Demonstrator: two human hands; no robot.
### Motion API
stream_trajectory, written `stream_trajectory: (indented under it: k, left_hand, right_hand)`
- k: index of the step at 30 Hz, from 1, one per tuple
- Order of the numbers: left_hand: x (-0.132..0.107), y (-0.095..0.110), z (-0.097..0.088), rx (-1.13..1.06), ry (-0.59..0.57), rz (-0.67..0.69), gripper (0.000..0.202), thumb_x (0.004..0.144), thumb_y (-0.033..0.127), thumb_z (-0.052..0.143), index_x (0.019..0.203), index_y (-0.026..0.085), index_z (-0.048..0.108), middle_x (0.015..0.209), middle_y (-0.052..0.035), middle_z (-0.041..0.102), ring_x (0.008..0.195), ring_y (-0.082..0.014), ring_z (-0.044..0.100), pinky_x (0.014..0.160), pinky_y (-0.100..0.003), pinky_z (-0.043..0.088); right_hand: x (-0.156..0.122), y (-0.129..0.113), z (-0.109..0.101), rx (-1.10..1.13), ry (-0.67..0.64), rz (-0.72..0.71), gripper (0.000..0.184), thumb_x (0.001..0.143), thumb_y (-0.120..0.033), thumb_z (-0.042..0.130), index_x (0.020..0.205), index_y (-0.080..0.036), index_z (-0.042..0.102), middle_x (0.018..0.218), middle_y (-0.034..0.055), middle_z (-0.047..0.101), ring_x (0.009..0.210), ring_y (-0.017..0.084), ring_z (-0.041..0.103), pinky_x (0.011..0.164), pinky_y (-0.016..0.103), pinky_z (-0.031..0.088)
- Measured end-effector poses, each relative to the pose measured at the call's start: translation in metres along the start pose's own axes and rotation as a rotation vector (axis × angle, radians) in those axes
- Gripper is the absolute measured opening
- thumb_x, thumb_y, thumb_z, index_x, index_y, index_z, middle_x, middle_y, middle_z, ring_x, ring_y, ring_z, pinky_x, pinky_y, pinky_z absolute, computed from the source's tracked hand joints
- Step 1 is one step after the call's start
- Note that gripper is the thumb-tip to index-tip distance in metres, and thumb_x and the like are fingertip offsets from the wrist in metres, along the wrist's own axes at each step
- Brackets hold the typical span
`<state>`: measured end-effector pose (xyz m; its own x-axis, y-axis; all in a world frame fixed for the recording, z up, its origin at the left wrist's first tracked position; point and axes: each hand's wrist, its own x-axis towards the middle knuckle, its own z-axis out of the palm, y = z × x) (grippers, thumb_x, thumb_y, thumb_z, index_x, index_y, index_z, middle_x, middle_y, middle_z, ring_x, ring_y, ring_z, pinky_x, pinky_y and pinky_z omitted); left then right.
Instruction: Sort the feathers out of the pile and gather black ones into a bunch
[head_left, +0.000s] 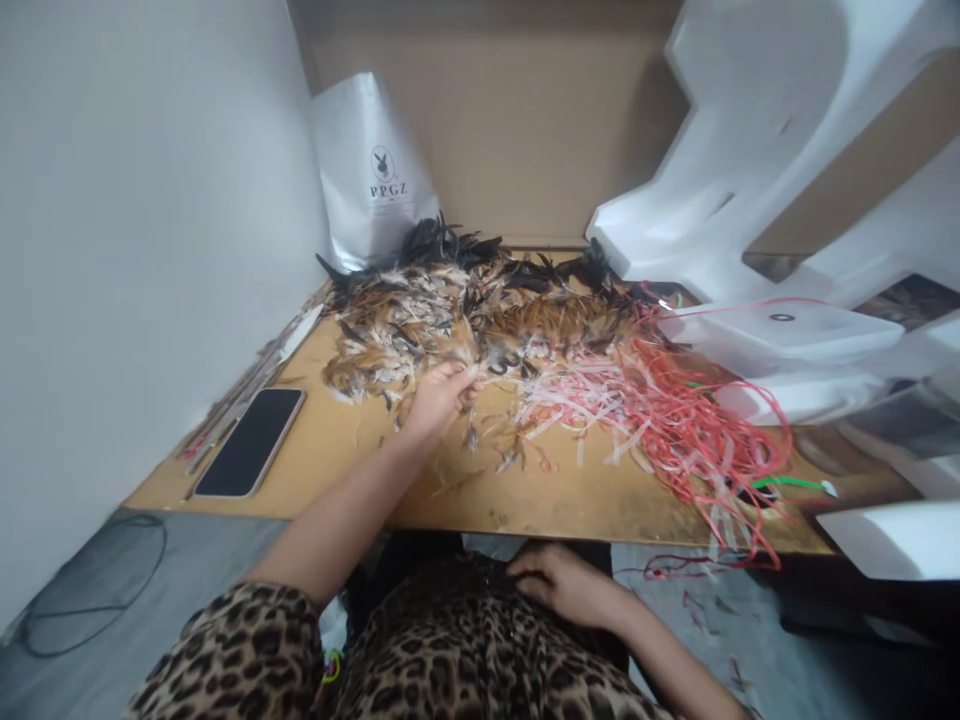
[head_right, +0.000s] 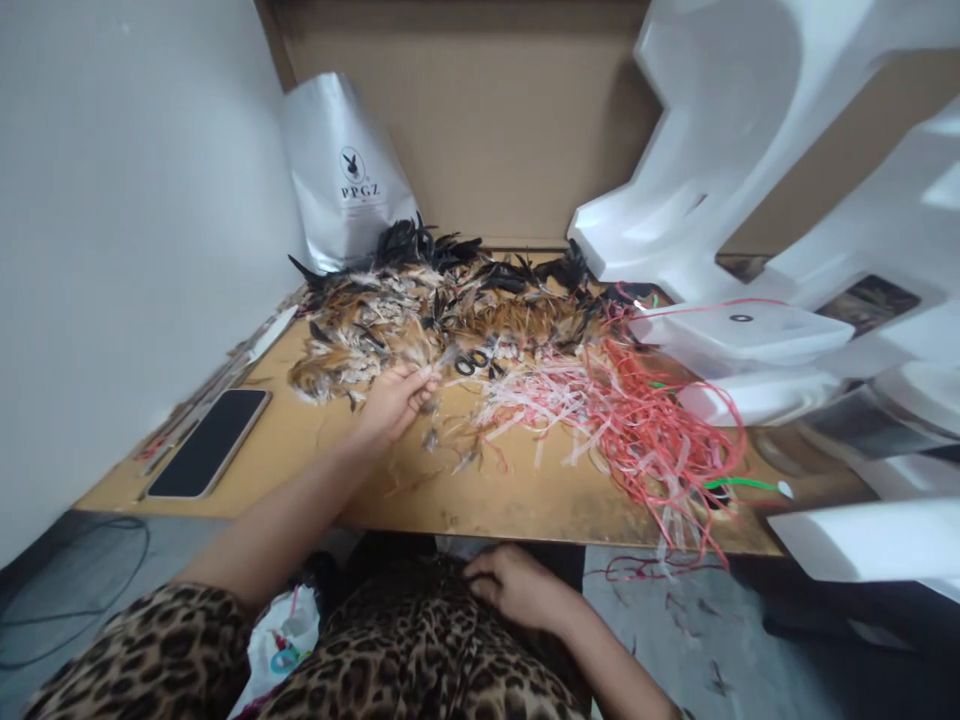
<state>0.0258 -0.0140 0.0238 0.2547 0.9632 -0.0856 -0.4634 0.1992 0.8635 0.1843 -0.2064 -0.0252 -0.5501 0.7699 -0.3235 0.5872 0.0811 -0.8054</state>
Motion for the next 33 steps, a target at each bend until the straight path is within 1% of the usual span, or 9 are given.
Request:
stream_trajectory:
  k: [3, 6, 9, 11, 13, 16, 19, 27, 33]
  left_hand:
    - [0.014, 0.007, -0.007, 0.013, -0.017, 0.043, 0.025, 0.060, 0.023, 0.074, 0.069, 0.011, 0.053, 0.068, -0.0044, 0.065, 0.055, -0.0048, 0.057, 0.052, -0.014, 0.043]
    - [0.026, 0.008, -0.016, 0.000, -0.014, 0.059, 0.025, 0.062, 0.021, 0.073, 0.067, 0.011, 0.052, 0.068, -0.0052, 0.065, 0.054, -0.0051, 0.057, 0.050, -0.014, 0.042]
    - [0.033, 0.007, -0.024, -0.026, -0.016, 0.063, 0.023, 0.063, 0.019, 0.072, 0.067, 0.011, 0.052, 0.068, -0.0051, 0.066, 0.054, -0.0046, 0.057, 0.050, -0.013, 0.042]
    - [0.035, 0.008, -0.029, -0.040, -0.013, 0.067, 0.022, 0.063, 0.019, 0.072, 0.067, 0.011, 0.052, 0.068, -0.0043, 0.066, 0.054, -0.0039, 0.057, 0.051, -0.013, 0.042]
    - [0.038, 0.010, -0.034, -0.049, -0.005, 0.074, 0.022, 0.063, 0.019, 0.072, 0.068, 0.011, 0.052, 0.067, -0.0034, 0.065, 0.054, -0.0034, 0.056, 0.051, -0.013, 0.041]
    - [0.042, 0.013, -0.042, -0.065, 0.002, 0.091, 0.023, 0.062, 0.019, 0.072, 0.069, 0.011, 0.052, 0.067, -0.0026, 0.065, 0.054, -0.0035, 0.056, 0.051, -0.013, 0.041]
    - [0.046, 0.014, -0.048, -0.073, 0.003, 0.098, 0.023, 0.063, 0.019, 0.072, 0.069, 0.011, 0.053, 0.067, -0.0023, 0.065, 0.055, -0.0037, 0.057, 0.051, -0.013, 0.041]
    - [0.048, 0.010, -0.049, -0.026, -0.016, 0.022, 0.019, 0.065, 0.018, 0.071, 0.070, 0.009, 0.056, 0.070, -0.0048, 0.067, 0.059, -0.0062, 0.061, 0.053, -0.014, 0.044]
    - [0.046, 0.009, -0.050, -0.013, -0.017, -0.060, 0.013, 0.069, 0.015, 0.068, 0.071, 0.008, 0.057, 0.071, -0.0069, 0.068, 0.060, -0.0081, 0.063, 0.049, -0.013, 0.043]
  right_hand:
    - [-0.033, -0.029, -0.030, 0.069, -0.026, -0.144, 0.025, 0.086, -0.028, 0.046, 0.101, -0.021, 0.065, 0.095, 0.0049, 0.066, 0.089, 0.014, 0.060, 0.081, 0.026, 0.045]
    - [-0.030, -0.055, -0.078, 0.142, 0.150, -0.203, 0.025, 0.084, -0.033, 0.049, 0.094, -0.018, 0.066, 0.084, 0.0055, 0.067, 0.076, 0.012, 0.060, 0.071, 0.025, 0.046]
    - [0.020, -0.065, -0.124, 0.202, 0.448, -0.200, 0.028, 0.079, -0.041, 0.054, 0.079, -0.016, 0.066, 0.073, 0.0048, 0.065, 0.065, 0.012, 0.058, 0.063, 0.025, 0.045]
    - [0.069, -0.066, -0.147, 0.233, 0.569, -0.175, 0.031, 0.074, -0.045, 0.059, 0.070, -0.014, 0.065, 0.065, 0.0034, 0.063, 0.053, 0.009, 0.051, 0.053, 0.023, 0.041]
    - [0.117, -0.066, -0.162, 0.312, 0.614, -0.153, 0.033, 0.068, -0.047, 0.064, 0.070, -0.014, 0.064, 0.063, 0.0029, 0.062, 0.047, 0.007, 0.046, 0.046, 0.021, 0.035]
    - [0.169, -0.066, -0.168, 0.410, 0.629, -0.174, 0.037, 0.062, -0.050, 0.067, 0.066, -0.014, 0.061, 0.057, 0.0014, 0.060, 0.043, 0.006, 0.042, 0.042, 0.020, 0.030]
    - [0.195, -0.064, -0.163, 0.449, 0.653, -0.171, 0.040, 0.059, -0.052, 0.068, 0.061, -0.014, 0.058, 0.049, -0.0008, 0.055, 0.042, 0.005, 0.040, 0.043, 0.020, 0.029]
    - [0.209, -0.047, -0.155, 0.604, 0.659, -0.266, 0.035, 0.056, -0.046, 0.071, 0.060, -0.014, 0.057, 0.050, -0.0035, 0.053, 0.046, 0.006, 0.043, 0.049, 0.020, 0.032]
    - [0.206, -0.048, -0.156, 0.579, 0.631, -0.269, 0.034, 0.056, -0.044, 0.071, 0.059, -0.015, 0.056, 0.050, -0.0045, 0.051, 0.048, 0.006, 0.042, 0.051, 0.021, 0.033]
